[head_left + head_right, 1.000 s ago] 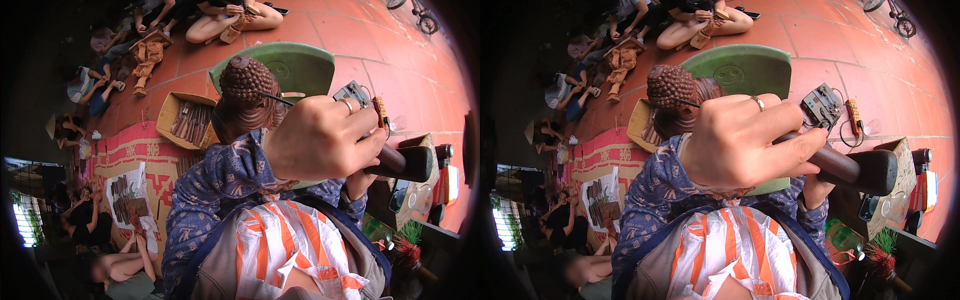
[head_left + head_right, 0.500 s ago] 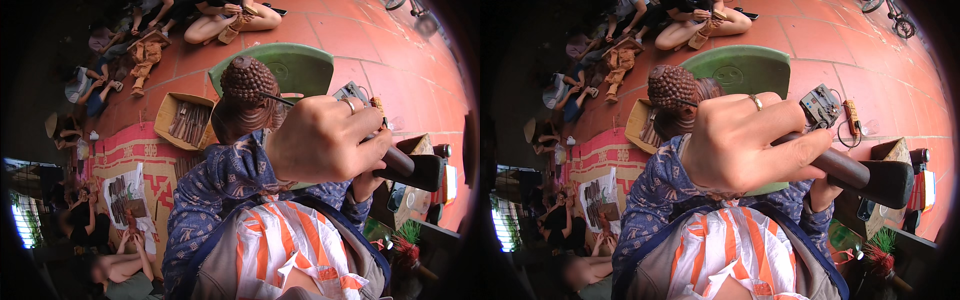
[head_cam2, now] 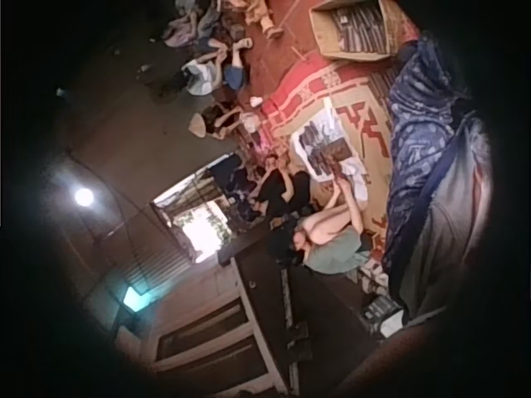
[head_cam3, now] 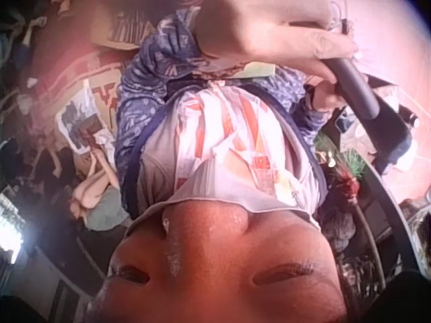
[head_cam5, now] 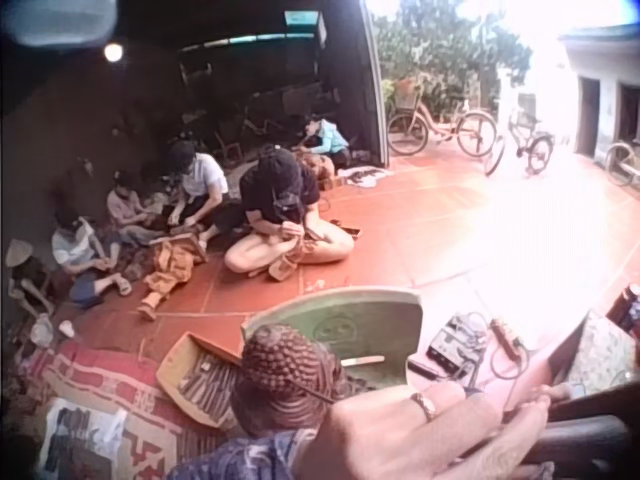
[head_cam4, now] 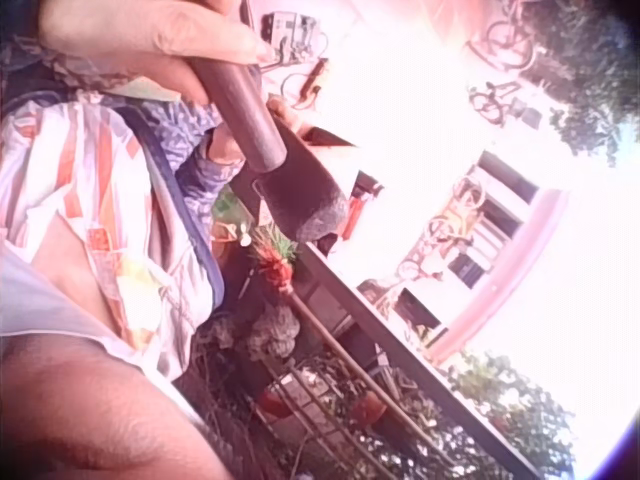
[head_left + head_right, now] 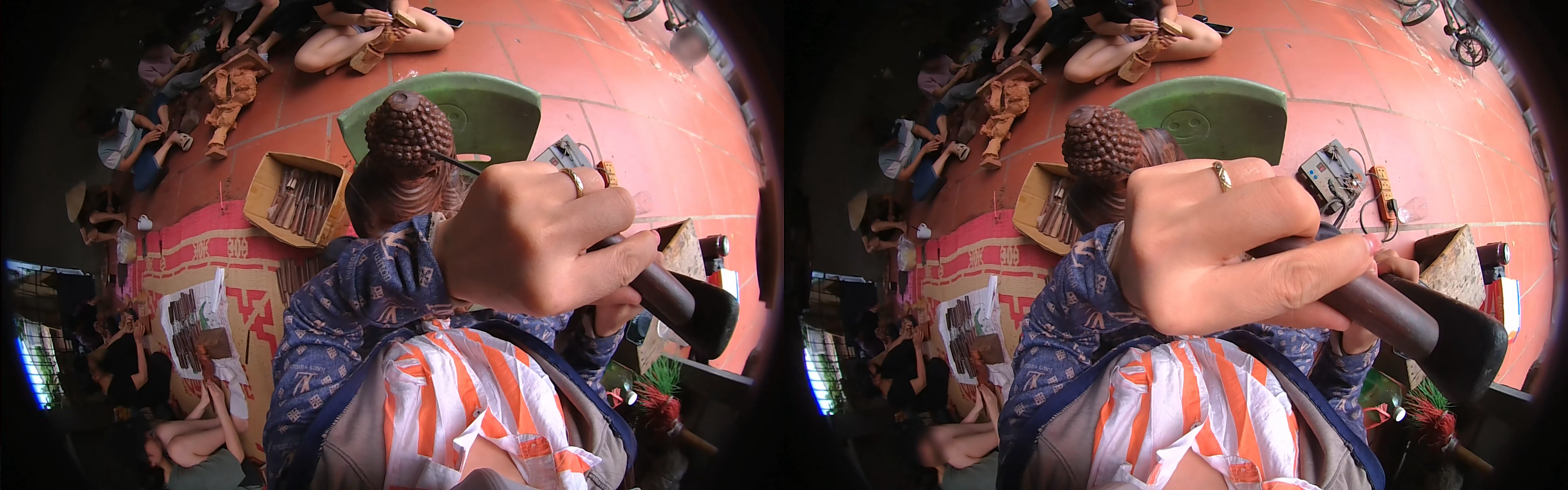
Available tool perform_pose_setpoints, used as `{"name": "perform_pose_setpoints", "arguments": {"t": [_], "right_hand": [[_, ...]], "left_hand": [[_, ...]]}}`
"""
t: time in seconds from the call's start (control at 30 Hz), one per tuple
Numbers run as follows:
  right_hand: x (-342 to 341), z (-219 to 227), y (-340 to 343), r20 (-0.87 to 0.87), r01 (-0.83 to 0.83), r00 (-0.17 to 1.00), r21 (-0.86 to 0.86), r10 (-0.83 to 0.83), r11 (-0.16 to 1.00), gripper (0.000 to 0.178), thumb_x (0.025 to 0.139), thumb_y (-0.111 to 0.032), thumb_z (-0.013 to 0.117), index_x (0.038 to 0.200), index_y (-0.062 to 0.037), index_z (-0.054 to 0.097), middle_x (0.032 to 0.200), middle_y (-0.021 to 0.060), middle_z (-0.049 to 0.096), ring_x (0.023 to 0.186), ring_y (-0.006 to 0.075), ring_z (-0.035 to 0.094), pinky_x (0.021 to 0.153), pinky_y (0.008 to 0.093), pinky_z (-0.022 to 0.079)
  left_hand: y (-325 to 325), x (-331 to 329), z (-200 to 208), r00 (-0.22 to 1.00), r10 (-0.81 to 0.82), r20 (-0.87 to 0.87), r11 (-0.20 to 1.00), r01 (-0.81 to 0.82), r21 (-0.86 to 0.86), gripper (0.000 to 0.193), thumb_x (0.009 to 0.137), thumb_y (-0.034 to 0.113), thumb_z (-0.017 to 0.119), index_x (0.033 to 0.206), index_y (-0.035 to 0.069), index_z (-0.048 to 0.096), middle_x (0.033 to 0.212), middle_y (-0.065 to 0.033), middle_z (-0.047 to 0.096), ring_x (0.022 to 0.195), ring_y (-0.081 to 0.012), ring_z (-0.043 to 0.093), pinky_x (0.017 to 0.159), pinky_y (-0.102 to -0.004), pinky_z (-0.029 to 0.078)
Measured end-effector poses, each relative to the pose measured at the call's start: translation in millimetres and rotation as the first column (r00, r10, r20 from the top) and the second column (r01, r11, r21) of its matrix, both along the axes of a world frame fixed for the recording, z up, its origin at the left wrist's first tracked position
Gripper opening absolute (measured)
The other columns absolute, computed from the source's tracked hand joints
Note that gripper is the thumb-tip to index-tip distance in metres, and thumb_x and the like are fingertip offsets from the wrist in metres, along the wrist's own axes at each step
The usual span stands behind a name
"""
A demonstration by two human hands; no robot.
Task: The person carves a wooden Buddha statue using a chisel and mallet. They hold the statue in their lap and repeatedly strike the chisel to shape the head and upper body details.
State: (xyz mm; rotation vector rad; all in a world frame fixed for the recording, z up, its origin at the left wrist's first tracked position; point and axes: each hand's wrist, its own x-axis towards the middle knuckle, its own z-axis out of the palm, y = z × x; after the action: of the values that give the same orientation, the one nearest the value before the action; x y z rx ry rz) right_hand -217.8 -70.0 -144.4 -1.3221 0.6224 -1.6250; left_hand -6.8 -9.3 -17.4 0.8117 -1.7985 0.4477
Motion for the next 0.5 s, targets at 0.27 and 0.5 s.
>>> {"name": "perform_pose_setpoints", "arguments": {"t": [0.27,0.5], "right_hand": [[-12.4,17.4,-5.4,-0.262,0.004,0.961,-0.318,-0.092,0.948,0.022,0.089,-0.011,0.064,0.097,-0.0042,0.045,0.079,0.0085,0.054,0.068,0.0151,0.048,0.068,0.0326,0.042],[-34.2,57.4,-5.9,-0.46,-0.047,0.858,-0.516,-0.23,0.855,0.014,0.093,-0.005,0.057,0.096,-0.0043,0.043,0.071,0.0104,0.055,0.063,0.018,0.049,0.063,0.035,0.042]], "left_hand": [[6.6,2.9,-0.6,0.987,-0.147,-0.06,0.988,0.144,-0.055,0.038,0.069,0.035,0.07,0.094,0.006,0.069,0.075,-0.005,0.057,0.057,-0.0156,0.058,0.042,-0.0281,0.044],[11.0,2.1,-2.8,0.974,-0.214,-0.075,0.967,0.201,-0.157,0.031,0.072,0.031,0.07,0.092,0.007,0.069,0.068,-0.0043,0.052,0.051,-0.0148,0.054,0.039,-0.0278,0.042]]}}
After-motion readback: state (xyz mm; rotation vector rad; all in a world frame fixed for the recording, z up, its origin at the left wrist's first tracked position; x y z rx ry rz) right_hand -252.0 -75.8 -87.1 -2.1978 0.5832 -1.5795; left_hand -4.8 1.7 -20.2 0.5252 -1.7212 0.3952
